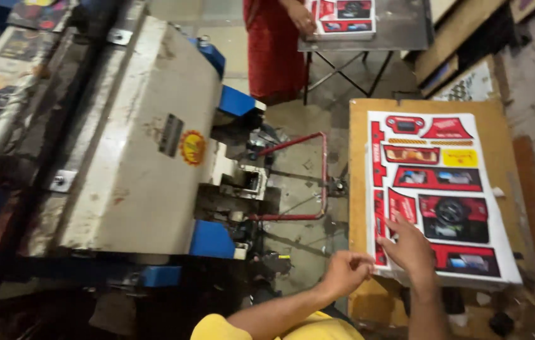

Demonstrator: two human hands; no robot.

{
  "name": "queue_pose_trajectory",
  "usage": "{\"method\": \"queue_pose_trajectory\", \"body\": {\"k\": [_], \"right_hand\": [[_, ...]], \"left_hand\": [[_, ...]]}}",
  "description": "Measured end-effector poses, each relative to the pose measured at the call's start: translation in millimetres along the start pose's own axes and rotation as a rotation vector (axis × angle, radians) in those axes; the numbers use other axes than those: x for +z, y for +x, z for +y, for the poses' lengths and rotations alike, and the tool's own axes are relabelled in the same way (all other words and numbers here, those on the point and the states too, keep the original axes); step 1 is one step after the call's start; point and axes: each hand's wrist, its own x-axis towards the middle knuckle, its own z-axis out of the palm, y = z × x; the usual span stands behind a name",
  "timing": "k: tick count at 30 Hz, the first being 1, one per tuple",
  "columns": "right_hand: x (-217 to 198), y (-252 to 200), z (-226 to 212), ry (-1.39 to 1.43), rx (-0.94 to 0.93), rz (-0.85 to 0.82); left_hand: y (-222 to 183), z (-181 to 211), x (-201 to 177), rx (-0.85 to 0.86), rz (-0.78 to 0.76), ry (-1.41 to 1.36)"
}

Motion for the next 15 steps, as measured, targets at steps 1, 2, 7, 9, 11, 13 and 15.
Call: {"method": "queue_pose_trajectory", "body": {"k": [1, 2, 7, 9, 11, 13, 15], "right_hand": [[1, 0, 5, 0.041, -0.031, 0.006], [2, 1, 9, 0.082, -0.062, 0.013], [-50, -28, 7, 0.451, -0.041, 0.062], [-68, -47, 20, 0.637, -0.019, 0.060], [-76, -63, 42, 0.521, -0.009, 0.406], [-60, -80, 93, 0.295, 0.037, 0.548], [-41, -90, 122, 0.063, 0.079, 0.686]], "left_hand": [[9, -10, 13, -0.005, 0.057, -0.121], [17, -19, 26, -0.011, 0.116, -0.241], [46, 45, 69, -0.043, 0.082, -0.166], [45, 75, 74, -0.173, 0.124, -0.123], [41, 91, 73, -0.127, 0.066, -0.230], [44, 101, 58, -0.050, 0.077, -0.219], [47, 97, 37, 0.020, 0.087, -0.214]]}}
